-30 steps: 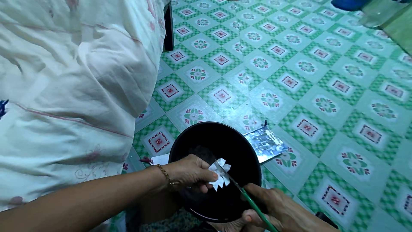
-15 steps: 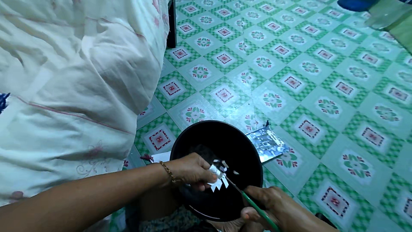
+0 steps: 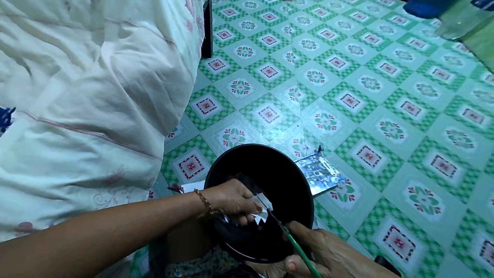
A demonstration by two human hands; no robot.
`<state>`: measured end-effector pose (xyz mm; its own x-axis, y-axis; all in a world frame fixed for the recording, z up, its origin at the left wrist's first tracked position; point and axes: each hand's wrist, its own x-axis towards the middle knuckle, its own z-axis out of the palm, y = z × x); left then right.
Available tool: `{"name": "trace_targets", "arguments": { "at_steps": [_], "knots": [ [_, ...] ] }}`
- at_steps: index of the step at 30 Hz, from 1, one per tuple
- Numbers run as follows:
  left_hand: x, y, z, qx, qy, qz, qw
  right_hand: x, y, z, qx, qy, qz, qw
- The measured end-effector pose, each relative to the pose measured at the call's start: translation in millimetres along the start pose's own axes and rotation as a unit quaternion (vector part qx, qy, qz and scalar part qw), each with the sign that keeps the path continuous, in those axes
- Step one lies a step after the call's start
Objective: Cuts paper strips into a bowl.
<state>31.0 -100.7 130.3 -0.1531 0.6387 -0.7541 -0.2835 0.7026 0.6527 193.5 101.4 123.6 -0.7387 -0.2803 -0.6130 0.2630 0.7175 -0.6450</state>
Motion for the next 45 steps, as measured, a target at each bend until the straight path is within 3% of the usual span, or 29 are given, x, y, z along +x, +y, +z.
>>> {"name": "trace_targets", "arguments": {
  "at_steps": [9, 18, 20, 22, 25, 29, 31, 33, 37, 39, 42, 43, 45],
  "knots": [
    [-0.7, 0.1, 2.9, -0.054, 0.012, -0.009, 0.998, 2.6, -0.8, 11.4, -0.015, 0.122, -0.07, 0.99],
    [1.4, -2.5, 4.9, -0.107, 0.019, -0.044, 0.993, 5.9, -1.4, 9.5, 0.064, 0.095, -0.049, 0.992],
    [1.7, -1.7, 3.5, -0.057, 0.027, -0.036, 0.997, 5.3, -0.7, 6.7, 0.083, 0.067, -0.03, 0.994],
    [3.0, -0.7, -3.6, 0.117, 0.043, 0.016, 0.992, 3.1, -0.4, -3.2, 0.079, 0.013, 0.006, 0.997],
    [6.8, -4.5, -11.5, 0.349, 0.022, 0.058, 0.935, -7.1, 0.2, -16.8, 0.002, -0.031, 0.039, 0.999],
    [9.5, -16.0, -10.8, 0.495, 0.064, 0.058, 0.864, -23.7, 5.9, -23.2, -0.126, 0.045, 0.028, 0.991],
    [7.4, -13.9, -10.4, 0.524, 0.086, 0.054, 0.846, -30.3, 10.0, -26.7, -0.138, 0.054, 0.008, 0.989],
    [5.3, -12.0, -10.8, 0.536, 0.102, 0.059, 0.836, -34.0, 11.6, -32.2, -0.152, 0.012, 0.018, 0.988],
    [3.1, -12.2, -12.1, 0.547, 0.123, 0.074, 0.825, -16.6, -5.3, -40.5, -0.232, -0.164, 0.225, 0.932],
    [3.1, -12.9, -13.3, 0.55, 0.127, 0.077, 0.822, -17.4, 0.3, -38.9, -0.228, -0.143, 0.212, 0.94],
    [5.8, -18.1, -15.9, 0.554, 0.138, 0.103, 0.815, -29.0, 18.0, -37.3, -0.183, -0.048, 0.104, 0.976],
    [6.5, -18.9, -16.3, 0.555, 0.139, 0.106, 0.813, -29.2, 19.3, -38.2, -0.185, -0.057, 0.101, 0.976],
    [8.0, -21.7, -17.1, 0.558, 0.144, 0.12, 0.808, -21.7, 11.9, -40.4, -0.209, -0.14, 0.172, 0.952]
  ]
}}
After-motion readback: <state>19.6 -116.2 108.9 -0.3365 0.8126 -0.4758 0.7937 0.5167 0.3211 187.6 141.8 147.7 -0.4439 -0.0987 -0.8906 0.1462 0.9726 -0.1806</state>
